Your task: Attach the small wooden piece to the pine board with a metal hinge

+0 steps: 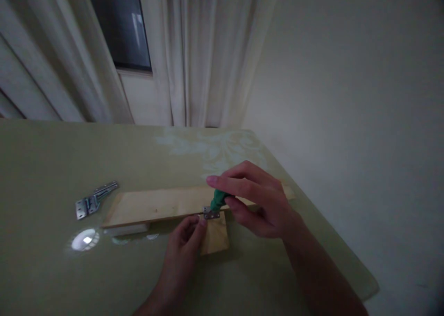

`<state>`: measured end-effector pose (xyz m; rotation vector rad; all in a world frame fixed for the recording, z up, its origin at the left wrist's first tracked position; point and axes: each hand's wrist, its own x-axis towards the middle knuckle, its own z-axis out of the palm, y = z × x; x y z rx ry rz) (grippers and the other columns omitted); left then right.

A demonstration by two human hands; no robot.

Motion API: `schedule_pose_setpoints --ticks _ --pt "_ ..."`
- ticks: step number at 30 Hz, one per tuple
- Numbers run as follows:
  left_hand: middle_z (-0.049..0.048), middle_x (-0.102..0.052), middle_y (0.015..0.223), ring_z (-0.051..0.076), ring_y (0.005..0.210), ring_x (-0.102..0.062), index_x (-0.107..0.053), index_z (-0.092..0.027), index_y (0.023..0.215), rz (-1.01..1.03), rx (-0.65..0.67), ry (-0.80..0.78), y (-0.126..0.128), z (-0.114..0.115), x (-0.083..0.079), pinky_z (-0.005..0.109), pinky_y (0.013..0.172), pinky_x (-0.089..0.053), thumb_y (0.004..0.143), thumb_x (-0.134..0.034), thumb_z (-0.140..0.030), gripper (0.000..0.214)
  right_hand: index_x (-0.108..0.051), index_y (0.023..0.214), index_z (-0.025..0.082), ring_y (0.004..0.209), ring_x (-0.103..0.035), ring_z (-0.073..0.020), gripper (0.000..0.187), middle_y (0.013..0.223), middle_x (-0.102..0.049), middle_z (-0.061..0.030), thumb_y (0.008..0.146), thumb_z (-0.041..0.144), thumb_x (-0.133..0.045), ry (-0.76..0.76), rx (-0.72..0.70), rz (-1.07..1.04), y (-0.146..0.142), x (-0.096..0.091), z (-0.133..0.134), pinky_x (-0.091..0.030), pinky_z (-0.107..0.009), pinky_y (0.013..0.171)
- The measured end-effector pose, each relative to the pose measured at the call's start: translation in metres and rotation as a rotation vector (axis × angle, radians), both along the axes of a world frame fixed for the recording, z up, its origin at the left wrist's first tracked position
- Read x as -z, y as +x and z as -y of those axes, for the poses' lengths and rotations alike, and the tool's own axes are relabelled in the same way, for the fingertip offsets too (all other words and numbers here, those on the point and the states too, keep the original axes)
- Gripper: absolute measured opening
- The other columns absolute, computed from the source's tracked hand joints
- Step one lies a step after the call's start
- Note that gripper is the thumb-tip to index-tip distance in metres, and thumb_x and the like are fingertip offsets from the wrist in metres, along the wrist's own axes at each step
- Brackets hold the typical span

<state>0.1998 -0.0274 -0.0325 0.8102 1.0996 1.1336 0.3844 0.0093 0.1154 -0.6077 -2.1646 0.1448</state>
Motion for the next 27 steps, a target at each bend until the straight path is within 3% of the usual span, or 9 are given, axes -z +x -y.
schedule_pose_setpoints --ticks 4,8,10,16,20,22,27 --pt "0.0065 -0.084 0.091 0.025 0.082 -0.076 -0.080 -0.021 0.090 0.001 -0.005 0.019 -0.0005 0.0005 0.0001 0.027 0.071 -0.057 0.075 -0.088 -0.059 0.042 -0.074 0.124 0.028 0.078 -0.062 -0.0191 0.031 0.084 -0.067 -0.0022 0.096 0.041 -0.078 0.164 0.111 -0.022 -0.0005 0.0034 -0.0025 -0.057 -0.034 0.071" --pt "0.0062 -0.083 0.089 0.024 0.079 -0.075 -0.080 -0.020 0.089 0.000 -0.017 -0.011 0.0008 0.0003 -0.0006 0.027 0.069 -0.056 0.073 -0.089 -0.059 0.043 -0.066 0.138 0.021 0.108 -0.070 -0.0242 0.037 0.123 -0.072 -0.0114 0.102 0.025 -0.061 0.125 0.035 0.031 -0.0004 -0.0010 0.0016 -0.060 -0.040 0.090" --pt "0.0065 -0.083 0.089 0.023 0.080 -0.075 -0.079 -0.019 0.090 0.024 -0.011 -0.013 0.0014 0.0001 -0.0010 0.027 0.071 -0.057 0.075 -0.088 -0.057 0.042 -0.062 0.145 0.020 0.113 -0.069 -0.0228 0.046 0.130 -0.071 -0.0116 0.101 0.014 -0.053 0.078 -0.022 0.049 0.0002 -0.0021 0.0028 -0.060 -0.040 0.094" --pt "0.0054 -0.082 0.087 0.022 0.078 -0.074 -0.078 -0.020 0.090 0.026 -0.004 0.010 0.0011 0.0004 -0.0011 0.025 0.070 -0.056 0.079 -0.086 -0.055 0.038 -0.075 0.123 0.026 0.081 -0.062 -0.0194 0.027 0.090 -0.069 -0.0042 0.099 0.039 -0.073 0.205 0.110 -0.003 -0.0005 0.0012 0.0009 -0.057 -0.035 0.073" --pt "0.0055 -0.082 0.089 0.022 0.080 -0.074 -0.077 -0.020 0.092 0.023 -0.006 0.011 0.0008 0.0005 0.0004 0.025 0.071 -0.056 0.079 -0.086 -0.054 0.038 -0.069 0.137 0.019 0.111 -0.068 -0.0241 0.037 0.128 -0.071 -0.0123 0.101 0.021 -0.059 0.136 0.035 0.027 -0.0011 -0.0016 0.0030 -0.059 -0.040 0.093" --pt "0.0058 -0.081 0.089 0.022 0.081 -0.073 -0.077 -0.019 0.091 0.010 -0.006 0.015 0.0006 0.0004 0.0021 0.025 0.071 -0.056 0.079 -0.086 -0.055 0.038 -0.064 0.144 0.019 0.116 -0.068 -0.0234 0.046 0.134 -0.070 -0.0118 0.100 0.013 -0.053 0.097 -0.011 0.038 -0.0012 -0.0012 0.0031 -0.059 -0.040 0.096" --pt "0.0061 -0.082 0.090 0.022 0.082 -0.074 -0.077 -0.019 0.091 0.015 0.005 0.025 0.0010 0.0003 0.0049 0.025 0.071 -0.056 0.079 -0.085 -0.057 0.040 -0.077 0.122 0.021 0.085 -0.062 -0.0187 0.026 0.093 -0.068 -0.0054 0.100 0.035 -0.072 0.228 0.117 0.003 -0.0020 0.0014 0.0020 -0.057 -0.035 0.076"
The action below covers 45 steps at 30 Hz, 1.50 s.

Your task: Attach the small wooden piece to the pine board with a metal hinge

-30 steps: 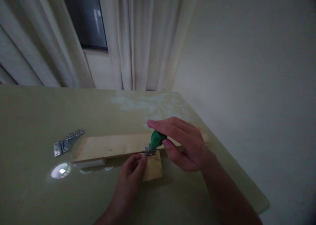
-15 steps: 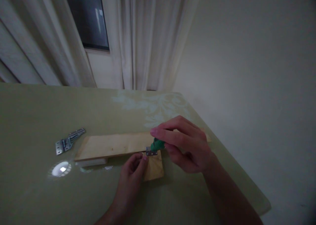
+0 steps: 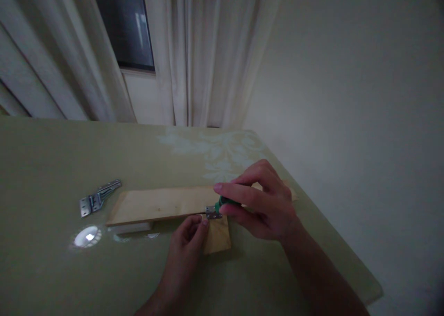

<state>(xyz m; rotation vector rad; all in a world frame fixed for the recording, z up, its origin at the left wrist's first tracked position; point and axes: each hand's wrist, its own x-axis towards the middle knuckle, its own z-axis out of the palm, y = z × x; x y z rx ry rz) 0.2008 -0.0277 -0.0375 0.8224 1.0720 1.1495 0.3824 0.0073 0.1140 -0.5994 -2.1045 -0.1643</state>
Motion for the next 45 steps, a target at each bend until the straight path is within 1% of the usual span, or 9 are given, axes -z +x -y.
schedule_pose_setpoints --ticks 6,12,18,24,30,33,37,42,45 --pt "0.0065 -0.082 0.091 0.022 0.083 -0.074 -0.077 -0.019 0.093 -0.003 -0.004 -0.012 0.000 0.000 -0.001 0.025 0.072 -0.056 0.080 -0.085 -0.056 0.040 -0.062 0.145 0.007 0.125 -0.064 -0.0241 0.043 0.142 -0.065 -0.0175 0.104 0.014 -0.047 -0.189 -0.159 0.071 0.002 -0.007 0.002 -0.058 -0.040 0.100" --pt "0.0060 -0.081 0.087 0.022 0.077 -0.073 -0.077 -0.019 0.091 0.001 -0.009 -0.002 0.000 0.000 -0.003 0.026 0.069 -0.056 0.077 -0.087 -0.057 0.042 -0.080 0.115 0.017 0.082 -0.059 -0.0168 0.028 0.087 -0.062 -0.0038 0.096 0.037 -0.078 0.002 0.017 -0.034 -0.003 0.001 0.000 -0.056 -0.032 0.073" --pt "0.0062 -0.082 0.090 0.021 0.082 -0.074 -0.077 -0.019 0.094 -0.004 0.002 -0.015 0.000 0.000 -0.002 0.025 0.072 -0.056 0.079 -0.085 -0.057 0.042 -0.064 0.143 0.011 0.122 -0.065 -0.0226 0.041 0.137 -0.067 -0.0156 0.107 0.016 -0.044 -0.177 -0.162 0.087 0.001 -0.009 0.005 -0.058 -0.040 0.099" --pt "0.0059 -0.082 0.088 0.023 0.081 -0.073 -0.077 -0.019 0.091 -0.031 -0.006 0.006 -0.001 -0.001 -0.006 0.026 0.072 -0.056 0.076 -0.087 -0.056 0.041 -0.077 0.110 0.018 0.077 -0.059 -0.0162 0.028 0.083 -0.065 -0.0025 0.097 0.043 -0.077 0.145 0.049 0.020 -0.002 0.002 0.000 -0.055 -0.032 0.072" --pt "0.0041 -0.079 0.080 0.021 0.077 -0.072 -0.077 -0.019 0.086 -0.004 -0.036 -0.016 0.002 -0.001 -0.010 0.025 0.068 -0.055 0.071 -0.090 -0.057 0.043 -0.064 0.137 0.011 0.121 -0.068 -0.0234 0.037 0.132 -0.071 -0.0158 0.105 0.019 -0.046 -0.047 -0.136 0.118 -0.004 -0.005 0.002 -0.058 -0.041 0.099" --pt "0.0048 -0.080 0.081 0.022 0.078 -0.072 -0.077 -0.019 0.086 -0.011 -0.037 -0.013 0.001 -0.002 -0.009 0.025 0.069 -0.055 0.070 -0.089 -0.058 0.044 -0.069 0.131 0.019 0.096 -0.070 -0.0180 0.029 0.110 -0.076 -0.0078 0.108 0.027 -0.053 -0.018 -0.148 0.052 -0.004 -0.002 0.000 -0.059 -0.034 0.083" --pt "0.0053 -0.081 0.081 0.024 0.079 -0.073 -0.078 -0.018 0.087 -0.035 -0.028 -0.012 -0.001 -0.001 -0.012 0.026 0.068 -0.056 0.071 -0.089 -0.056 0.042 -0.075 0.102 0.020 0.073 -0.060 -0.0169 0.023 0.078 -0.067 -0.0015 0.096 0.042 -0.076 0.269 0.096 0.036 -0.005 0.005 0.000 -0.055 -0.032 0.068" --pt "0.0035 -0.079 0.079 0.022 0.077 -0.072 -0.076 -0.019 0.085 -0.007 -0.040 -0.014 0.000 0.000 -0.008 0.024 0.067 -0.055 0.072 -0.089 -0.056 0.041 -0.067 0.134 0.007 0.119 -0.069 -0.0244 0.039 0.129 -0.072 -0.0168 0.104 0.021 -0.046 0.037 -0.112 0.124 -0.003 -0.002 0.004 -0.059 -0.040 0.098" --pt "0.0056 -0.081 0.084 0.022 0.079 -0.073 -0.077 -0.019 0.088 -0.011 -0.023 0.003 -0.001 0.001 -0.008 0.025 0.068 -0.055 0.075 -0.087 -0.056 0.040 -0.070 0.132 0.013 0.101 -0.071 -0.0187 0.033 0.115 -0.075 -0.0107 0.107 0.023 -0.050 -0.011 -0.197 0.064 -0.004 0.000 0.000 -0.059 -0.034 0.086"
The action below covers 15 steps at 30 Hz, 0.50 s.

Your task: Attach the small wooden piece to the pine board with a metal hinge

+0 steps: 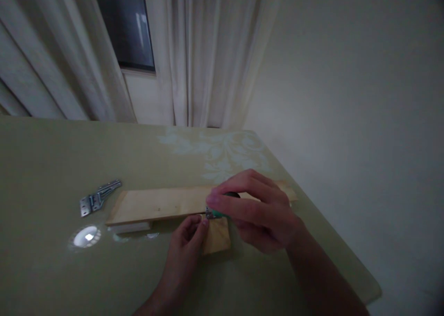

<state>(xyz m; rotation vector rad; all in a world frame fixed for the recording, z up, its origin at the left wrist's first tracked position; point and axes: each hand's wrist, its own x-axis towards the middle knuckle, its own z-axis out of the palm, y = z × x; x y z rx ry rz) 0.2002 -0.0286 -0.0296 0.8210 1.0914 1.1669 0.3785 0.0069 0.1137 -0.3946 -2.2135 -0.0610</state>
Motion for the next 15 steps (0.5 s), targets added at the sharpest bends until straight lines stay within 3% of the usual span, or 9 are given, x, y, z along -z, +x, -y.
schedule_pose_setpoints --ticks 2,4,6,8,10,12,15 --pt "0.0064 -0.081 0.084 0.023 0.079 -0.073 -0.078 -0.019 0.090 -0.015 0.001 0.001 -0.0005 0.0006 -0.0033 0.026 0.069 -0.056 0.075 -0.087 -0.055 0.040 -0.076 0.116 0.017 0.080 -0.065 -0.0162 0.024 0.092 -0.072 -0.0050 0.104 0.034 -0.065 0.128 0.090 -0.056 -0.0005 0.0034 -0.0023 -0.056 -0.032 0.072" --pt "0.0061 -0.080 0.081 0.024 0.076 -0.073 -0.078 -0.019 0.089 -0.029 -0.006 -0.007 -0.0007 0.0006 -0.0069 0.028 0.068 -0.056 0.073 -0.087 -0.054 0.040 -0.078 0.106 0.016 0.070 -0.059 -0.0161 0.026 0.077 -0.066 -0.0020 0.097 0.041 -0.075 0.261 0.190 -0.057 -0.0006 0.0050 -0.0024 -0.053 -0.032 0.066" --pt "0.0054 -0.080 0.079 0.024 0.074 -0.073 -0.078 -0.019 0.086 -0.022 -0.010 -0.007 -0.0002 0.0000 -0.0083 0.028 0.067 -0.057 0.071 -0.089 -0.054 0.040 -0.076 0.115 0.013 0.082 -0.066 -0.0203 0.032 0.089 -0.072 -0.0074 0.100 0.040 -0.069 0.254 0.204 -0.002 -0.0006 0.0037 -0.0008 -0.058 -0.036 0.075" --pt "0.0048 -0.079 0.078 0.023 0.074 -0.072 -0.077 -0.019 0.084 -0.009 -0.012 0.004 0.0005 -0.0006 -0.0071 0.027 0.067 -0.056 0.072 -0.089 -0.055 0.039 -0.069 0.132 0.008 0.109 -0.070 -0.0251 0.038 0.120 -0.075 -0.0160 0.105 0.030 -0.053 0.130 0.123 0.046 -0.0008 0.0011 0.0007 -0.060 -0.040 0.092" --pt "0.0049 -0.080 0.081 0.023 0.076 -0.073 -0.077 -0.020 0.085 -0.005 -0.010 0.009 0.0008 -0.0009 -0.0052 0.027 0.068 -0.056 0.074 -0.088 -0.055 0.038 -0.063 0.140 0.006 0.123 -0.068 -0.0244 0.042 0.136 -0.070 -0.0181 0.104 0.018 -0.045 -0.002 0.025 0.044 -0.0014 0.0003 0.0004 -0.059 -0.040 0.099" --pt "0.0057 -0.081 0.084 0.023 0.079 -0.074 -0.077 -0.020 0.088 -0.018 0.002 0.003 0.0003 -0.0007 -0.0050 0.027 0.069 -0.057 0.075 -0.087 -0.055 0.039 -0.068 0.135 0.013 0.108 -0.070 -0.0202 0.034 0.123 -0.073 -0.0128 0.106 0.023 -0.052 -0.021 0.003 -0.004 -0.0021 0.0023 -0.0016 -0.060 -0.035 0.089" --pt "0.0063 -0.081 0.081 0.026 0.080 -0.074 -0.078 -0.019 0.086 -0.042 -0.008 0.007 -0.0009 -0.0008 -0.0077 0.030 0.071 -0.058 0.071 -0.088 -0.056 0.042 -0.076 0.109 0.020 0.076 -0.061 -0.0163 0.022 0.085 -0.068 -0.0026 0.096 0.038 -0.076 0.176 0.162 -0.079 -0.0027 0.0065 -0.0033 -0.055 -0.032 0.068"
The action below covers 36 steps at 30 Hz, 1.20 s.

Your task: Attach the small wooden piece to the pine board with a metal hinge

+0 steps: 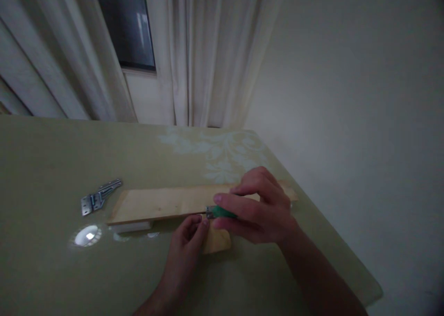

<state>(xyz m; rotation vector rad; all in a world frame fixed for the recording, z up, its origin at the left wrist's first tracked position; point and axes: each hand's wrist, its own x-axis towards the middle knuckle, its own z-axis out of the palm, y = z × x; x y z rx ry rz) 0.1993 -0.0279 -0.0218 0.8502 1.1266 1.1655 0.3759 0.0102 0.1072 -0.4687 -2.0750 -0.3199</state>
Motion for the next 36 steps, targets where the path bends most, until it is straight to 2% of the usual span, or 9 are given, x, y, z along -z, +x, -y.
schedule_pose_setpoints --ticks 3,7,10,14,20,22,27,32,36 --pt "0.0058 -0.079 0.078 0.026 0.077 -0.074 -0.078 -0.019 0.084 0.006 -0.006 0.002 0.000 0.000 -0.001 0.030 0.069 -0.057 0.070 -0.088 -0.057 0.042 -0.075 0.104 0.017 0.080 -0.064 -0.0188 0.021 0.086 -0.069 -0.0053 0.097 0.036 -0.072 0.117 0.074 0.041 0.001 -0.001 0.002 -0.057 -0.034 0.071" --pt "0.0051 -0.080 0.081 0.023 0.075 -0.073 -0.077 -0.019 0.087 0.061 0.004 -0.014 0.002 0.000 0.002 0.028 0.068 -0.057 0.074 -0.088 -0.055 0.040 -0.068 0.132 0.009 0.114 -0.071 -0.0231 0.039 0.126 -0.073 -0.0161 0.105 0.022 -0.042 -0.093 -0.118 0.111 0.002 -0.005 0.003 -0.061 -0.039 0.092" --pt "0.0061 -0.081 0.084 0.024 0.078 -0.074 -0.077 -0.019 0.088 0.046 0.015 -0.006 0.001 0.001 0.001 0.028 0.069 -0.057 0.076 -0.086 -0.056 0.040 -0.072 0.125 0.018 0.091 -0.070 -0.0186 0.029 0.102 -0.076 -0.0075 0.107 0.032 -0.054 -0.069 -0.115 0.051 0.001 -0.001 -0.001 -0.060 -0.035 0.078" --pt "0.0055 -0.080 0.078 0.024 0.076 -0.073 -0.077 -0.019 0.084 0.005 -0.007 -0.010 0.000 0.000 -0.003 0.028 0.067 -0.057 0.070 -0.089 -0.057 0.042 -0.075 0.105 0.018 0.070 -0.060 -0.0164 0.025 0.076 -0.067 -0.0016 0.094 0.040 -0.078 0.073 0.079 0.003 0.000 -0.002 0.001 -0.055 -0.032 0.065" --pt "0.0049 -0.079 0.079 0.023 0.076 -0.073 -0.077 -0.019 0.085 0.046 -0.005 -0.029 0.002 -0.001 0.003 0.026 0.067 -0.056 0.072 -0.089 -0.058 0.043 -0.064 0.141 0.014 0.115 -0.070 -0.0229 0.043 0.131 -0.073 -0.0137 0.101 0.016 -0.048 -0.245 -0.122 0.096 0.005 -0.014 0.010 -0.060 -0.040 0.093" --pt "0.0058 -0.080 0.082 0.024 0.079 -0.074 -0.077 -0.019 0.086 0.037 0.003 -0.024 0.002 0.000 0.006 0.026 0.068 -0.056 0.073 -0.089 -0.057 0.042 -0.067 0.138 0.017 0.101 -0.070 -0.0191 0.037 0.117 -0.076 -0.0101 0.106 0.021 -0.050 -0.240 -0.124 0.105 0.006 -0.014 0.008 -0.060 -0.036 0.085" --pt "0.0072 -0.082 0.087 0.025 0.081 -0.074 -0.078 -0.019 0.091 0.023 0.021 -0.010 0.000 0.002 0.011 0.028 0.070 -0.057 0.076 -0.086 -0.057 0.042 -0.075 0.118 0.016 0.072 -0.060 -0.0176 0.031 0.078 -0.067 -0.0026 0.097 0.039 -0.074 0.059 0.154 0.119 0.007 -0.010 0.005 -0.054 -0.034 0.068" --pt "0.0064 -0.081 0.085 0.023 0.080 -0.073 -0.077 -0.019 0.088 0.016 0.006 -0.014 0.001 0.001 0.009 0.026 0.069 -0.055 0.076 -0.086 -0.059 0.042 -0.057 0.150 0.016 0.123 -0.067 -0.0245 0.050 0.140 -0.067 -0.0145 0.100 0.015 -0.048 -0.262 -0.050 0.145 0.008 -0.013 0.006 -0.059 -0.042 0.098" --pt "0.0069 -0.081 0.084 0.025 0.079 -0.073 -0.077 -0.019 0.085 0.010 0.009 -0.020 0.001 -0.001 0.000 0.028 0.068 -0.056 0.072 -0.087 -0.060 0.044 -0.074 0.125 0.019 0.078 -0.065 -0.0177 0.031 0.089 -0.071 -0.0039 0.099 0.035 -0.071 -0.104 -0.003 0.106 0.008 -0.007 0.003 -0.055 -0.033 0.067"
